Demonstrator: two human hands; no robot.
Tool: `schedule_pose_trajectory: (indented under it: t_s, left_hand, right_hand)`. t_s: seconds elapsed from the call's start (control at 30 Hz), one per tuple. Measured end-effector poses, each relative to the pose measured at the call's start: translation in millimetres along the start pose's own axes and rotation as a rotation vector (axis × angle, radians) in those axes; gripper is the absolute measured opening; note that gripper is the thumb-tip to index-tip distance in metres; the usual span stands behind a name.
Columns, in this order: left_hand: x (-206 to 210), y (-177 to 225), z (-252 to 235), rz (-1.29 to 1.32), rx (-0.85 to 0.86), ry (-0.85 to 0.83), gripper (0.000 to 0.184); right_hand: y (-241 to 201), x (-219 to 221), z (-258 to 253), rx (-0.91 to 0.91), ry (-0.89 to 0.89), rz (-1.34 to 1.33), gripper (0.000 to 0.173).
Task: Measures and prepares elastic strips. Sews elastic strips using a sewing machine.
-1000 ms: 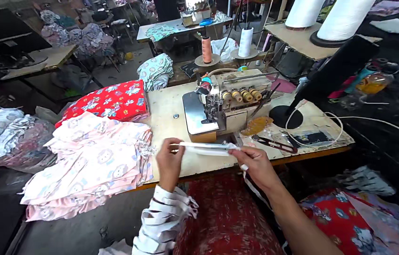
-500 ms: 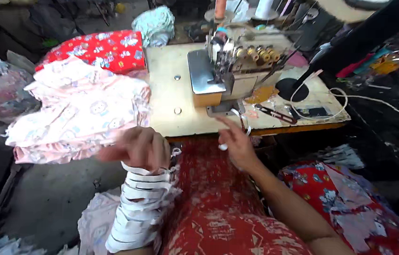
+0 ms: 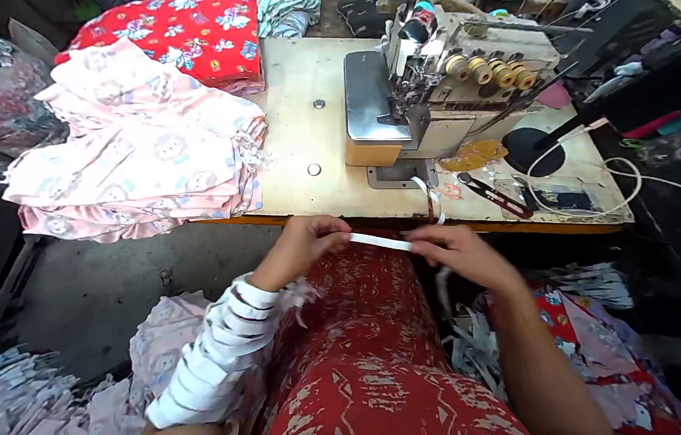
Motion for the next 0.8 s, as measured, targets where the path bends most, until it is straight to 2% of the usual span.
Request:
schedule_pose_trajectory:
  t_s: [0.07,0.17,0.23,0.4,0.53,0.7,0.8]
  left_hand:
    - [-29.0,-14.3,10.9,-0.199,0.057,0.121,0.013]
    - [-44.9,-34.0,23.4,-0.309,0.062,0.262,0.013]
    - [-36.0,-47.6,23.5,-0.357,0.091,0.338,0.013]
    - [-18.7,-81.8,11.3,-0.45,0.171,0.522,0.011]
    - [-16.9,-91.7,4.3,-0.508,0.219,0.593,0.013]
    - [-18.1,-102.3,4.1,-0.672,0.238,0.786,0.029]
    - [-17.7,-108.6,4.3,-0.709,0.264,0.824,0.031]
  right_hand:
    - [29.2,-36.1,25.6,0.112,-0.008,0.017,0.023]
    - [47.5,-59.4,48.2,0.129,0.152,-0.029,0.015]
    - [47.1,-49.1,41.9,0.149,0.239,-0.047,0.015]
    - [51.0,-16.9,8.9,0.194,0.379,0.162,0.025]
    - [63.2,-13.6,2.0,0.191,0.411,0.181,0.025]
    - [72.4,-16.6,4.0,0.182,0.438,0.16,0.025]
    - [73.5,-15.9,4.3,0.17,0.454,0.105,0.021]
Point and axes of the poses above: each hand's wrist, its own z-axis away from the middle knuckle, its own x-axis out of the palm, y = z × x, the point moved 4 cm from there along -z, towards the middle knuckle, and after that the axes turned 3 degrees about -x, right-handed, at the moved point
